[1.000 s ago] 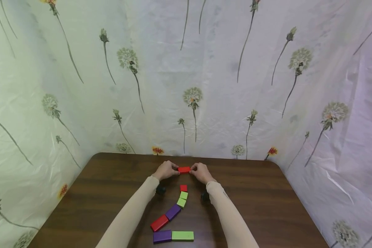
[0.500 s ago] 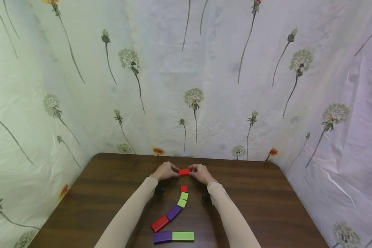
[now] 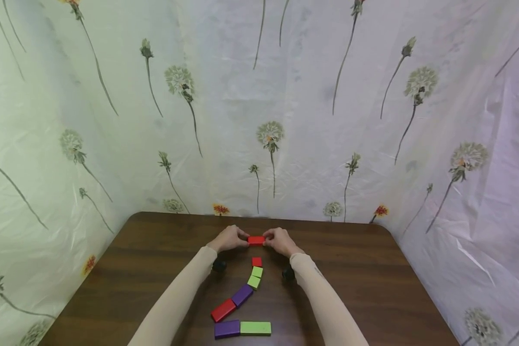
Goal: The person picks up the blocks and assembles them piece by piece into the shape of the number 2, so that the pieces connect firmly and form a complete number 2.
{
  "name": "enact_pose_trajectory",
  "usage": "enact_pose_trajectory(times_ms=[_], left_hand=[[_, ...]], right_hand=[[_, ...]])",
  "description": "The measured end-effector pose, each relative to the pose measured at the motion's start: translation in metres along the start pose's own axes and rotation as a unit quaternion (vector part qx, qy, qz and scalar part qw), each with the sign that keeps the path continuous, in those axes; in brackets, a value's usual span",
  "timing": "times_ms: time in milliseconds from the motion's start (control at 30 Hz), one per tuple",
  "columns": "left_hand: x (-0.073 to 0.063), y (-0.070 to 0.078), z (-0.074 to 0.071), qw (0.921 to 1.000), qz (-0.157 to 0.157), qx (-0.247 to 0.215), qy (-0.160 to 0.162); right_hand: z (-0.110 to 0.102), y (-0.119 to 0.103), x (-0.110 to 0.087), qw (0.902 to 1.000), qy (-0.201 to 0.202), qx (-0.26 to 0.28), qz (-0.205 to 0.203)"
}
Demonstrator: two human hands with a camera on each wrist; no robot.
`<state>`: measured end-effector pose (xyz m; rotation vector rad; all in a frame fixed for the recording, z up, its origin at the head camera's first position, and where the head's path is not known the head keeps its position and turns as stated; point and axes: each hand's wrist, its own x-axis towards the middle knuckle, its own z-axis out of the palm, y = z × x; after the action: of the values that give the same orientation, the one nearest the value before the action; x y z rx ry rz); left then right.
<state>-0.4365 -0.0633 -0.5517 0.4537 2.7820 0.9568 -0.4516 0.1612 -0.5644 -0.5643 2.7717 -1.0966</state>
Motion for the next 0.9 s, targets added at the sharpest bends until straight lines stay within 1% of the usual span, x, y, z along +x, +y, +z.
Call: enact_pose_trajectory(times_ms=[167,333,400,567,633,767,900], left_hand=[[-0.003,-0.003,-0.002,0.9995,0.030,0.005,-0.007],[-0.005,-0.007,-0.003,0.9987,0.051,0.002,-0.004],[-0.006,-0.009,-0.004,0.9985,0.054,-0.002,-0.008],[-0.009,-0.015,-0.006,0.9979,0.054,-0.012,-0.033],[-0.010,-0.016,-0.007,0.9976,0.056,-0.015,-0.039],[-0.013,-0.017,-0.010,0.9972,0.060,-0.017,-0.042],[-0.014,-0.018,-0.011,0.9975,0.056,-0.011,-0.041]], right_hand=[[-0.001,-0.003,-0.003,0.9999,-0.007,-0.004,-0.010],[-0.001,-0.009,-0.006,0.9998,-0.016,-0.007,-0.013],[0.000,-0.010,-0.006,0.9996,-0.020,-0.011,-0.013],[0.002,-0.013,-0.007,0.9992,-0.026,-0.026,-0.017],[0.003,-0.015,-0.007,0.9990,-0.027,-0.030,-0.019],[0.004,-0.018,-0.007,0.9988,-0.029,-0.032,-0.024],[0.004,-0.020,-0.007,0.9987,-0.029,-0.034,-0.025]])
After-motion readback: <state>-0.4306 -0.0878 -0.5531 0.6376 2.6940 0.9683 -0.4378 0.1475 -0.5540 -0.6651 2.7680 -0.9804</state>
